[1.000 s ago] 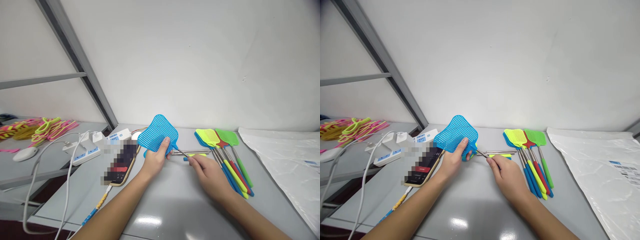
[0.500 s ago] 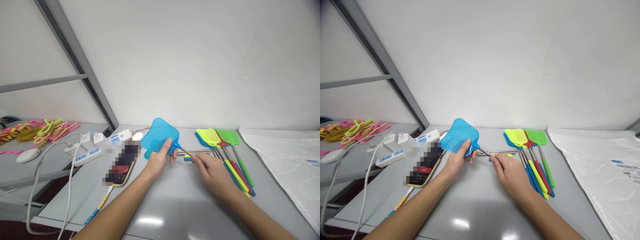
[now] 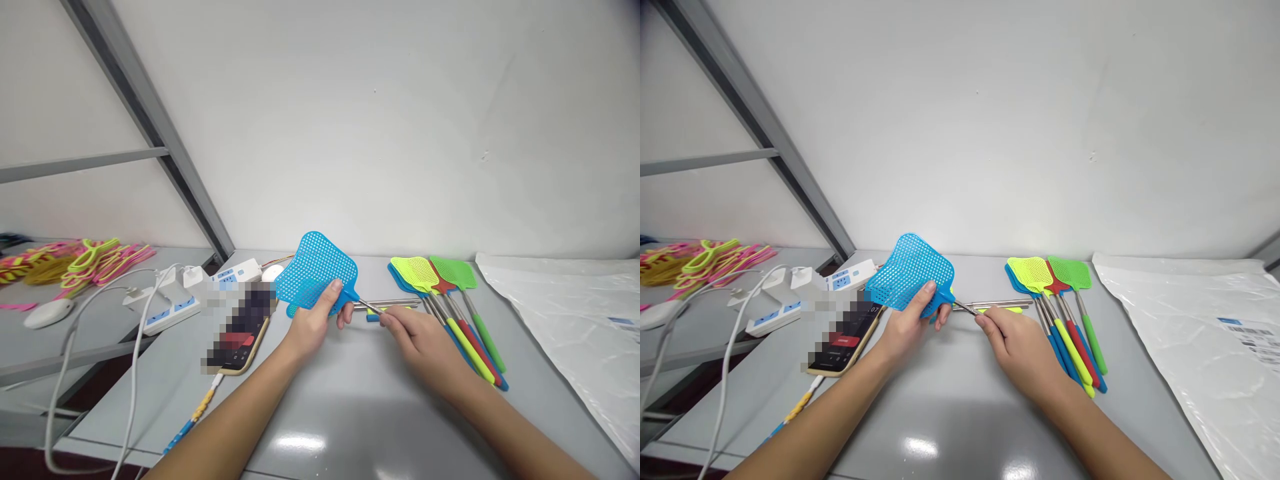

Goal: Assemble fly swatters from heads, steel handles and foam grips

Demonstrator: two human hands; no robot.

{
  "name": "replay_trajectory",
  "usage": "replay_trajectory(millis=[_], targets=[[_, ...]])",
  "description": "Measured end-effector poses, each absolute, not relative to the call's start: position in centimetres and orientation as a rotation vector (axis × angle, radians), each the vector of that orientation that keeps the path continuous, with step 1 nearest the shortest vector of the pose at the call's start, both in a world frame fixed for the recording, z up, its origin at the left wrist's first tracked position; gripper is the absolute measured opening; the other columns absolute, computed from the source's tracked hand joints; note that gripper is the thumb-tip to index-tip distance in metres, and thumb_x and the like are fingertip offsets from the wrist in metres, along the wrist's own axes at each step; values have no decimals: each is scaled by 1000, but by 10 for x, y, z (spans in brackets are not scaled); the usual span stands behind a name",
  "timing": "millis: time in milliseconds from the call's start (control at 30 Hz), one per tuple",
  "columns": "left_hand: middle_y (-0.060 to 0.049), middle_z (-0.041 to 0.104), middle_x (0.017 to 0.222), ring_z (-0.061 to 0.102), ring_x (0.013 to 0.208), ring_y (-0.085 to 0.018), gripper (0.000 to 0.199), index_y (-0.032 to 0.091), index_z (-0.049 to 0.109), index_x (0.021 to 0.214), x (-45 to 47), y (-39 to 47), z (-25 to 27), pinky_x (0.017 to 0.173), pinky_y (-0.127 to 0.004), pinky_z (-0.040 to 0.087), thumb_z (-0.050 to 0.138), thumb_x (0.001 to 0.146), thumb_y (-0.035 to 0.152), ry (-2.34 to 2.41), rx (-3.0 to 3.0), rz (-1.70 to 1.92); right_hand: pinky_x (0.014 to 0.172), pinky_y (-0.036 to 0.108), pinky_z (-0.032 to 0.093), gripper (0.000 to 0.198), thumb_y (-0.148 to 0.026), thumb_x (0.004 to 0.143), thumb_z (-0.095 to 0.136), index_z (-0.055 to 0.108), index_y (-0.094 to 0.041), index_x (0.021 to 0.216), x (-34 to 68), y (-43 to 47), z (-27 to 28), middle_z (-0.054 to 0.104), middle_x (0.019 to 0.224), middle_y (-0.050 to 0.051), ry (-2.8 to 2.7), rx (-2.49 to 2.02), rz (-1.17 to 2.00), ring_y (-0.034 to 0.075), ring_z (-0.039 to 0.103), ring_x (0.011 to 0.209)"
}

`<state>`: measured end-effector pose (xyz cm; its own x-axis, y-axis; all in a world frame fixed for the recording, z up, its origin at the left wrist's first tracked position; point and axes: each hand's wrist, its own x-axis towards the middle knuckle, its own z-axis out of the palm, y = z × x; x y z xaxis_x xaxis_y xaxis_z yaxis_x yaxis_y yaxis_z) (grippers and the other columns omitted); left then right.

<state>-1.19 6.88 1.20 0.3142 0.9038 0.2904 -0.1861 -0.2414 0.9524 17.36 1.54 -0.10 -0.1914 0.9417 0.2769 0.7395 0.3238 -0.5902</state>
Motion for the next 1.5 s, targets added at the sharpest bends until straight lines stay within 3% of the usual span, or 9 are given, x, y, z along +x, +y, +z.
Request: replay_trajectory(millis=[267,467,700,900,1267,1500], targets=[[1,51,56,47,50,-11,42,18,48,61,-13,69,10,58,-27,37,37,96,38,746,1596,1145,59,26,32,34,-39,99,33,61,-22,89,180,17,-12,66,80,2,-2039,-1509,132,16,59,70],[2,49,53,45,49,-10,43,19,47,60,-12,70,6,58,-27,36,37,97,38,735,1578,1113,53,26,26,36,-38,99,32,57,-22,77,180,14,-8,60,65,-1,-2074,-1527,58,14,54,56],[4,47,51,42,44,-10,39,20,46,63,-9,72,0,53,-26,34,39,96,40,721,1451,1144,49,28,19,38,-40,99,34,59,-21,78,173,11,-11,64,66,-1,-2010,-1569,-224,13,53,48],[2,49,53,45,49,-11,44,19,48,60,-5,69,-1,59,-27,36,37,96,42,757,1489,1123,53,27,23,37,-41,98,33,58,-23,79,173,12,-8,64,67,-1,-2023,-1594,81,15,58,58],[2,36,45,36,45,-10,60,19,37,46,-9,67,-3,55,-28,32,25,97,47,848,1648,925,57,27,27,38,-41,98,28,49,-22,72,167,9,-4,59,64,0,-2002,-1594,385,16,53,60],[3,39,47,37,46,-10,55,19,39,49,-12,74,1,55,-27,32,30,97,45,854,1641,938,60,27,33,40,-42,98,30,54,-22,74,162,14,-1,60,66,0,-1894,-1514,623,17,55,63]])
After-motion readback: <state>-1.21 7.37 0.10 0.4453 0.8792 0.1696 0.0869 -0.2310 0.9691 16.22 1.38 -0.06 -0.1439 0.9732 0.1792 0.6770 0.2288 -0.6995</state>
